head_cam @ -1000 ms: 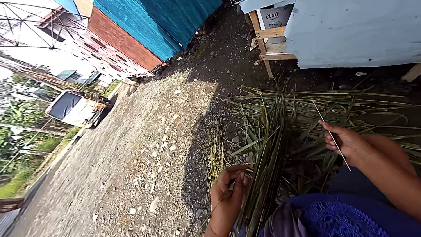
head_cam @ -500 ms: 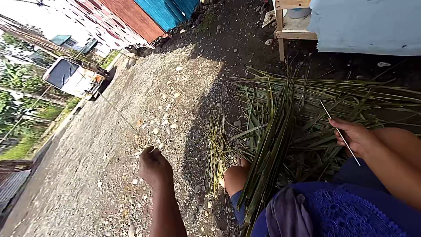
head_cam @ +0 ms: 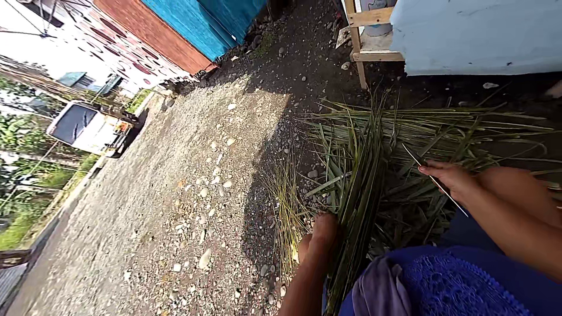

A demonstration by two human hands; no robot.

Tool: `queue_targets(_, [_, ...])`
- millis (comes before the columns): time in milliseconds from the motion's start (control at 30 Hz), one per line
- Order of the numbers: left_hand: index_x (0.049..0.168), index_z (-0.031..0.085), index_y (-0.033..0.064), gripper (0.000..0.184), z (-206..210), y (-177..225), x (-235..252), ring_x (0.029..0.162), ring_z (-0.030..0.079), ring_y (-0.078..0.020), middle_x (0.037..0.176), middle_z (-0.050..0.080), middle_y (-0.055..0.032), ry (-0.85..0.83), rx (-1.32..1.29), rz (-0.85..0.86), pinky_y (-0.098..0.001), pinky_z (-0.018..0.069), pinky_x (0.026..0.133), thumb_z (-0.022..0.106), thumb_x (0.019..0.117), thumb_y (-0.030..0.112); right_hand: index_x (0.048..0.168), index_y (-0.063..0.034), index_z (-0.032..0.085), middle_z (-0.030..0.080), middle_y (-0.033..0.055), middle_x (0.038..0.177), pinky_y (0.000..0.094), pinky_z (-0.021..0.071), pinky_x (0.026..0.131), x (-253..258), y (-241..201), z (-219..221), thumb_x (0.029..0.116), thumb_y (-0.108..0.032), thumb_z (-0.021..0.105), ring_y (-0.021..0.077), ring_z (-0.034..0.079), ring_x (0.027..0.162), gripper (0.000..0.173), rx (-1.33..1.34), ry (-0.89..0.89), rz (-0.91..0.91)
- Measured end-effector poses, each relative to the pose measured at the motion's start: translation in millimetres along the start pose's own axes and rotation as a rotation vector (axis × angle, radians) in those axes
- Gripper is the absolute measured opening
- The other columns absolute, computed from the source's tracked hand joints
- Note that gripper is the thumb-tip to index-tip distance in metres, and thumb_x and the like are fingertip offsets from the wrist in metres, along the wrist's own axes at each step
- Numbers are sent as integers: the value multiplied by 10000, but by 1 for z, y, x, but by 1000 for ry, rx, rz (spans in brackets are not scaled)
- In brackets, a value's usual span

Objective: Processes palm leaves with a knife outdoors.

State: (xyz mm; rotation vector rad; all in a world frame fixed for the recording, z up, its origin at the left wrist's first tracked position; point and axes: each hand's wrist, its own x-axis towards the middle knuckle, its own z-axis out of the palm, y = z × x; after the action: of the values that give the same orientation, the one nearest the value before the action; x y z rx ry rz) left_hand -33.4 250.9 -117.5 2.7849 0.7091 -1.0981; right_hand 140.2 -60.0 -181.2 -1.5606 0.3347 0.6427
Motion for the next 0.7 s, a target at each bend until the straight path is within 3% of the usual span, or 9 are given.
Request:
queue_targets(100, [1278,677,47,410,8,20,2,1273,597,-409,1348,632,-222,-92,56,-85,-636,475,1033,568,1027,353,1345,-130,653,661,98,1165,337,446,636,-2,-2,0,973,-230,720,136,550,791,392,-36,-16,-24])
queue_targets(200, [1319,651,52,425,7,26,1,1292,581,-398,1408,586,-217,-86,52,-122,-621,473,1048,601,1009,339,1395,-72,617,630,145,1339,442,498,861,-2,-4,-2,962,-213,736,220,610,1082,471,-32,-39,-54])
queue_targets(333, [1318,667,100,402,13,21,5,1301,569,-393,1429,570,-195,-24,73,-89,-603,473,1057,633,986,325,1349,-43,645,646,153,1319,442,483,985,3,-1,0,955,-181,744,224,609,1168,430,-27,-65,-112])
queue_targets(467, [1490,549,211,514,19,22,12,1377,487,-415,1514,492,-192,6,81,-48,-638,427,1088,626,990,301,1361,-31,635,637,173,1337,466,474,1012,7,2,3,943,-181,758,257,602,1205,461,-41,-77,-127])
queue_targets(600, [1337,664,88,423,19,26,13,1383,485,-400,1493,514,-186,-19,104,-63,-622,433,1090,597,1011,348,1358,-9,630,635,192,1336,455,459,1055,8,5,3,938,-162,762,266,595,1233,466,-41,-76,-141])
queue_targets(700, [1284,684,43,403,17,26,13,1386,485,-389,1480,523,-195,-43,105,-56,-593,432,1105,589,1013,325,1353,-11,636,642,192,1322,456,457,1051,10,4,2,935,-168,767,265,601,1217,465,-47,-63,-137])
